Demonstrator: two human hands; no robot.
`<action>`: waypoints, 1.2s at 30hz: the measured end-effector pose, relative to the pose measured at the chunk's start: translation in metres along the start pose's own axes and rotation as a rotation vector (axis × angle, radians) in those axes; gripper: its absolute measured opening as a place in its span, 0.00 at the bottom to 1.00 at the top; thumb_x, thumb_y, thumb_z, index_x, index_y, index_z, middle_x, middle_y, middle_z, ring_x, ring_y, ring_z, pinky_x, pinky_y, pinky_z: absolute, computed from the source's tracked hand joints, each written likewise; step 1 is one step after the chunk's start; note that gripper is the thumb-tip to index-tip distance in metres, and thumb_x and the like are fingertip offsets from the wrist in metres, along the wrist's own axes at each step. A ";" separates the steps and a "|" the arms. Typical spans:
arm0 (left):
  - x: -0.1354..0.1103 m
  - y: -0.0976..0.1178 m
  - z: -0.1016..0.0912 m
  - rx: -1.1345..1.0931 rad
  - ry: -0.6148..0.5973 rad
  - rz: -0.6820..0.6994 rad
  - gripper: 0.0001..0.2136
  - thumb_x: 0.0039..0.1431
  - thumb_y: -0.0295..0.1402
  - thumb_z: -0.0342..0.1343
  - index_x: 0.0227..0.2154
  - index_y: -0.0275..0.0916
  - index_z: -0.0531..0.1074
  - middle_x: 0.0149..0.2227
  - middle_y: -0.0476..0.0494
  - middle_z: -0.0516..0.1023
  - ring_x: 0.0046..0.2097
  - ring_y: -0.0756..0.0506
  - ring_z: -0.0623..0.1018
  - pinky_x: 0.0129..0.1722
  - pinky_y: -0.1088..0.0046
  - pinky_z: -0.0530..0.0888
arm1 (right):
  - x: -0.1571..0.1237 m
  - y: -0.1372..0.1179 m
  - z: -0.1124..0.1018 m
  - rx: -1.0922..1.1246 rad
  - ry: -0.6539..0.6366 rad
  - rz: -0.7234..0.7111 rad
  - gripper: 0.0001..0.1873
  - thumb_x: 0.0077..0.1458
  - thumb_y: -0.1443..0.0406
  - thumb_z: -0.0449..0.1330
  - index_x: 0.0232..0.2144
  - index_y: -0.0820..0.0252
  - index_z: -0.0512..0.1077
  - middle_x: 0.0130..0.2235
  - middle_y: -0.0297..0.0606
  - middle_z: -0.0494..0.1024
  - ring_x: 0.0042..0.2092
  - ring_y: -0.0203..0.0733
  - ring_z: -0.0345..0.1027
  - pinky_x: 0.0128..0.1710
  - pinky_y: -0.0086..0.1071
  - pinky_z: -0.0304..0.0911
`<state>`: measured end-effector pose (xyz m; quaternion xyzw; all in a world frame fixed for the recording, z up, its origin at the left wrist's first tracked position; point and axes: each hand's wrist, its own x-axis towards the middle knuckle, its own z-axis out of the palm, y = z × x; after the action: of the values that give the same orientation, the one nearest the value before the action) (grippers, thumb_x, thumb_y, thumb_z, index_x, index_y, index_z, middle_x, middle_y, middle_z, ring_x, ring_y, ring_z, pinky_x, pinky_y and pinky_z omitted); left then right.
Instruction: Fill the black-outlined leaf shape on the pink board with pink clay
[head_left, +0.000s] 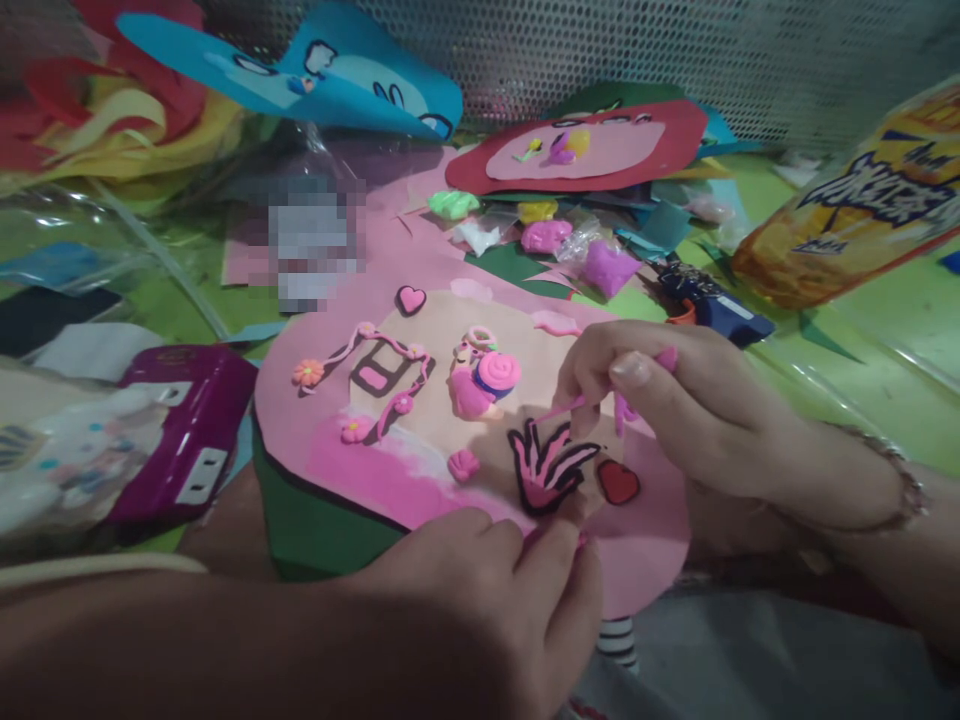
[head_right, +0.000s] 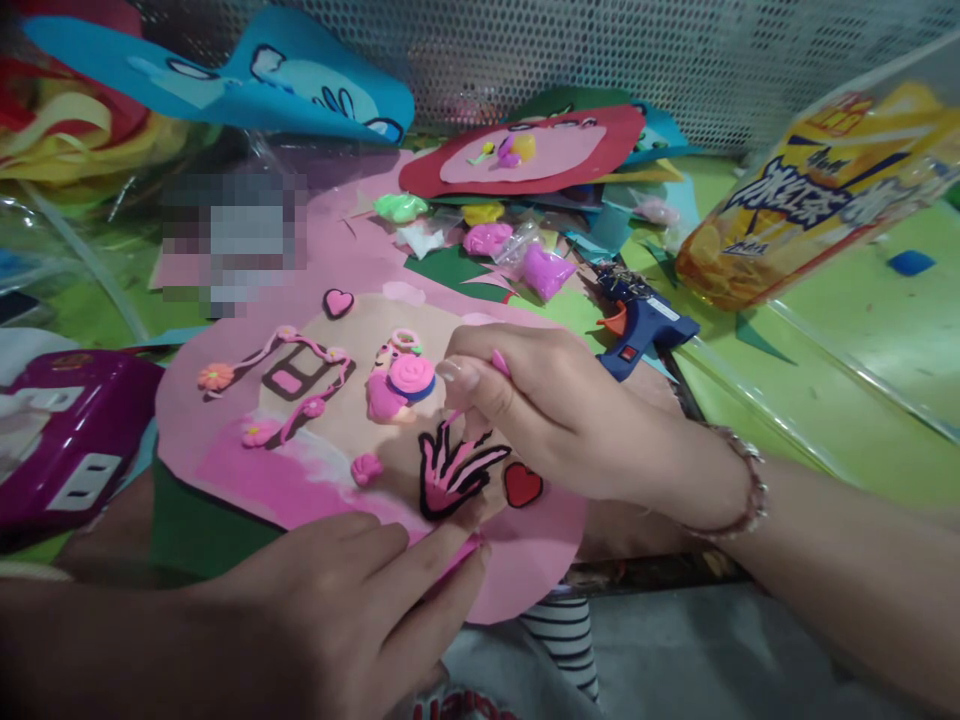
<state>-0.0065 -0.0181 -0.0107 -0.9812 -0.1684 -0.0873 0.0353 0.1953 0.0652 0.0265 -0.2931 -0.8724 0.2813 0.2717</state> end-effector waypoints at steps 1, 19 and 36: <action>0.000 0.000 0.000 0.005 -0.001 0.000 0.19 0.61 0.26 0.43 0.52 0.26 0.67 0.47 0.24 0.73 0.28 0.41 0.74 0.22 0.62 0.74 | 0.000 0.000 0.000 0.012 0.003 0.002 0.18 0.67 0.64 0.42 0.27 0.62 0.63 0.28 0.34 0.70 0.29 0.28 0.61 0.30 0.23 0.58; 0.002 -0.001 -0.001 0.030 0.017 0.001 0.18 0.61 0.27 0.44 0.51 0.28 0.69 0.50 0.26 0.72 0.28 0.43 0.74 0.23 0.65 0.73 | -0.002 -0.007 0.001 -0.080 -0.056 -0.046 0.17 0.67 0.63 0.42 0.30 0.63 0.64 0.28 0.36 0.68 0.30 0.31 0.60 0.31 0.26 0.58; 0.000 -0.001 -0.001 0.019 -0.008 0.005 0.20 0.60 0.26 0.43 0.53 0.26 0.67 0.56 0.22 0.65 0.30 0.42 0.76 0.25 0.64 0.75 | -0.004 -0.011 -0.001 -0.080 -0.065 -0.078 0.15 0.66 0.64 0.42 0.30 0.62 0.64 0.30 0.36 0.70 0.31 0.32 0.61 0.33 0.25 0.59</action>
<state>-0.0067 -0.0177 -0.0097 -0.9816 -0.1671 -0.0816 0.0441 0.1942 0.0554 0.0333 -0.2604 -0.9021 0.2447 0.2421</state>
